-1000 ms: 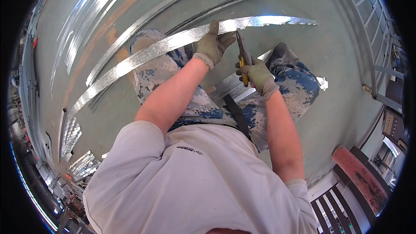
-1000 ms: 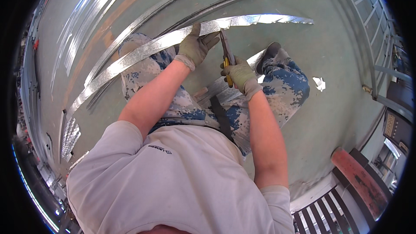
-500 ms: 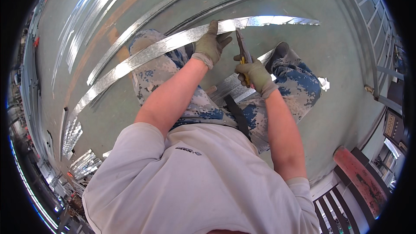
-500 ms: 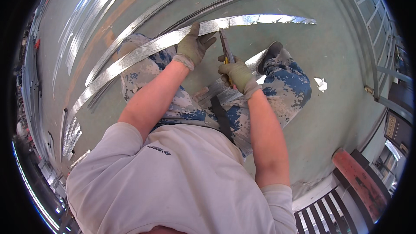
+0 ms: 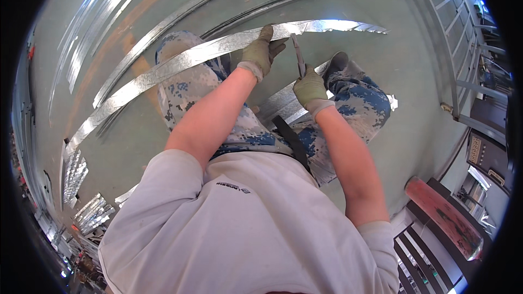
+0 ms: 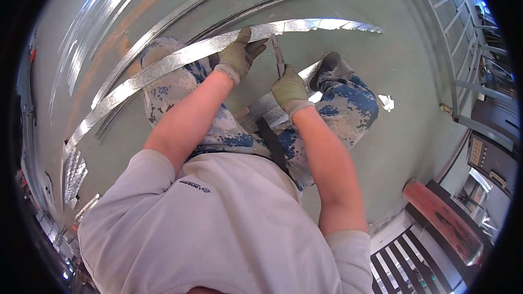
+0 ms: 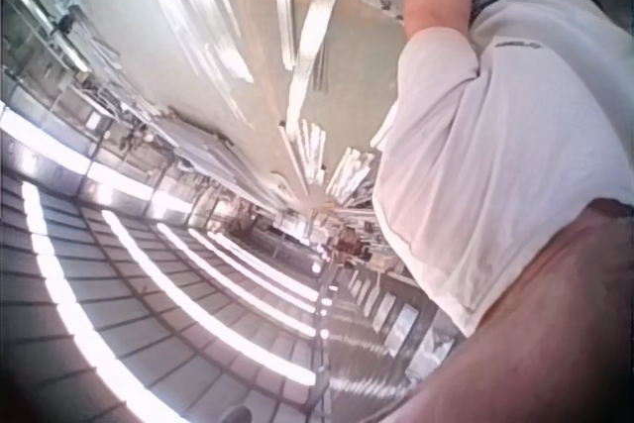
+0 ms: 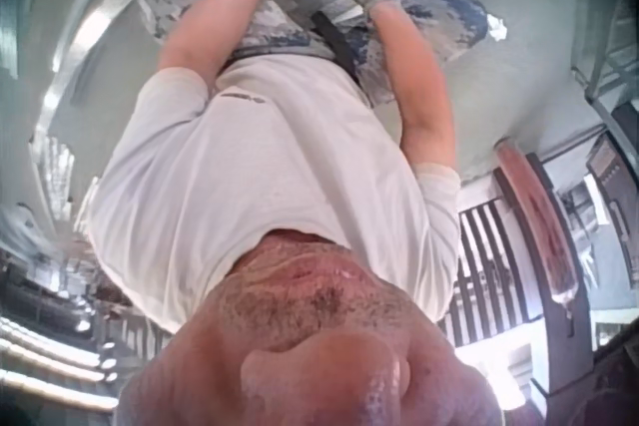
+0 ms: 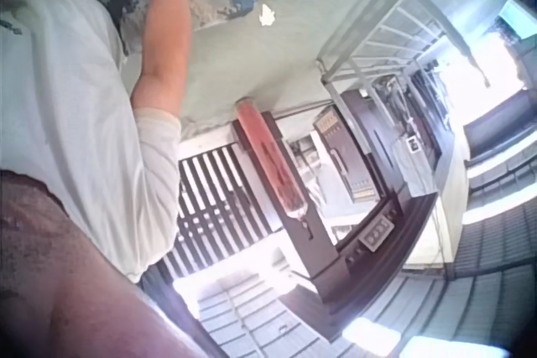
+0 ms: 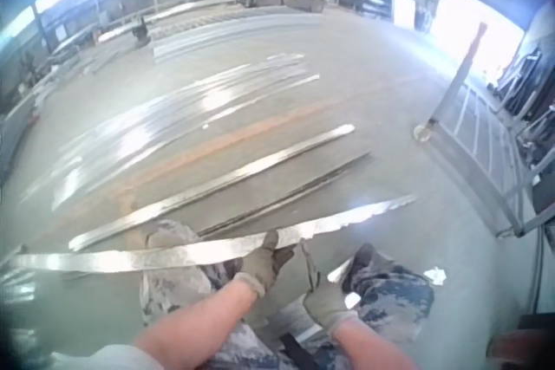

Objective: The person sits on the floor and uses tin snips to cut a long, thin metal strip into smaller pieces. The person holds the strip with one hand and cuts it with the other, creating multiple segments.

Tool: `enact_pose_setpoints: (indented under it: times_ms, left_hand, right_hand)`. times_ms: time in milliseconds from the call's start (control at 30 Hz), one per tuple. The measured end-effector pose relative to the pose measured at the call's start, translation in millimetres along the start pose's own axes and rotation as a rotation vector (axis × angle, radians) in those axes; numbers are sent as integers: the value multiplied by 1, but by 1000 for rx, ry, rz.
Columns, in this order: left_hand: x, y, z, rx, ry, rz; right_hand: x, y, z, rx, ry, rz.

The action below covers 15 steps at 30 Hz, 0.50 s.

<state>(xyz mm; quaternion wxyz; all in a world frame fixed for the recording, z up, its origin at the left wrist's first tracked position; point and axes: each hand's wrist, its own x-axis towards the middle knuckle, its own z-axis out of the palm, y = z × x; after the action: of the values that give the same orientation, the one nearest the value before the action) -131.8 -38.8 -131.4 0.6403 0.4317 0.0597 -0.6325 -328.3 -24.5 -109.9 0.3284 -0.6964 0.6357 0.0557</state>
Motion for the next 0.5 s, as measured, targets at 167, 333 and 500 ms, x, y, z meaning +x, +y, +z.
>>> enact_pose_setpoints:
  times_ms: [167,333,500]
  left_hand:
    - [7,-9,-2,-20,-7,-8]
    - [15,-11,-2,-19,20,3]
    - [16,-12,-5,17,-18,2]
  right_hand:
    - [-10,-14,-15,-230,25,65]
    - [-12,-30,-23,-312,100,101]
    - [-20,-34,-28,-286,122,104]
